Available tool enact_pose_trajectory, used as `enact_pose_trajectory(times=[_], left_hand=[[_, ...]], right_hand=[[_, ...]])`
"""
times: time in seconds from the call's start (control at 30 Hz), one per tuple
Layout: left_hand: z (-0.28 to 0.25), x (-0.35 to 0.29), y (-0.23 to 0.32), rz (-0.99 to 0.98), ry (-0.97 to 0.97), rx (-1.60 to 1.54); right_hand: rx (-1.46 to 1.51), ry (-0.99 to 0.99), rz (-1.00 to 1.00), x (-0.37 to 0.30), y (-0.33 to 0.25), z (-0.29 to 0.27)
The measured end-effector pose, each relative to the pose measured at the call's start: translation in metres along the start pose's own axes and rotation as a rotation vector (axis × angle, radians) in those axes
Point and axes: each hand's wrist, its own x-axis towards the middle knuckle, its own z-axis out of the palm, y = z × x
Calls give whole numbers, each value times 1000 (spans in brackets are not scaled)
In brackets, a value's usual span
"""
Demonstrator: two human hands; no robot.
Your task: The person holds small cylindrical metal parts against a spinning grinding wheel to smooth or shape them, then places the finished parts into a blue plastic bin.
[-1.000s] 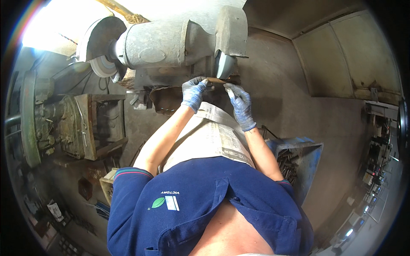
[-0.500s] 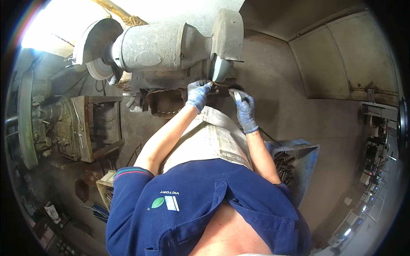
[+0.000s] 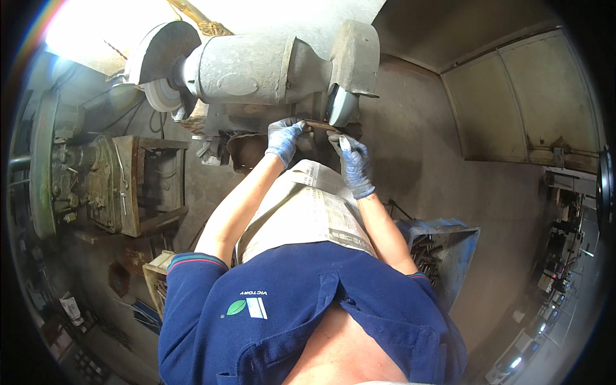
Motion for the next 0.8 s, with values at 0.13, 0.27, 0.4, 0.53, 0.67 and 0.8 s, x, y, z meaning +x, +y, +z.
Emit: enact_pose_trajectory(times=[0.13,0.27,0.4,0.53,0.67,0.8], left_hand=[[-9,-10,1,78,-89,47],[-16,-39,-3,186,-190,72],[-13,-71,11,244,-279,118],[-14,-84,17,274,-329,120],[-7,-98,33,229,-339,106],[-2,-94,35,136,-329,64]], right_hand=[[-89,-45,-149,-8,-2,-2],[-503,-132,-405,-35,-37,-5],[-274,-137,-381,-62,-52,0],[-298,-125,-446,-73,-67,3],[-426,-98,-540,-77,-80,7],[-676,-101,-626,-83,-99,14]])
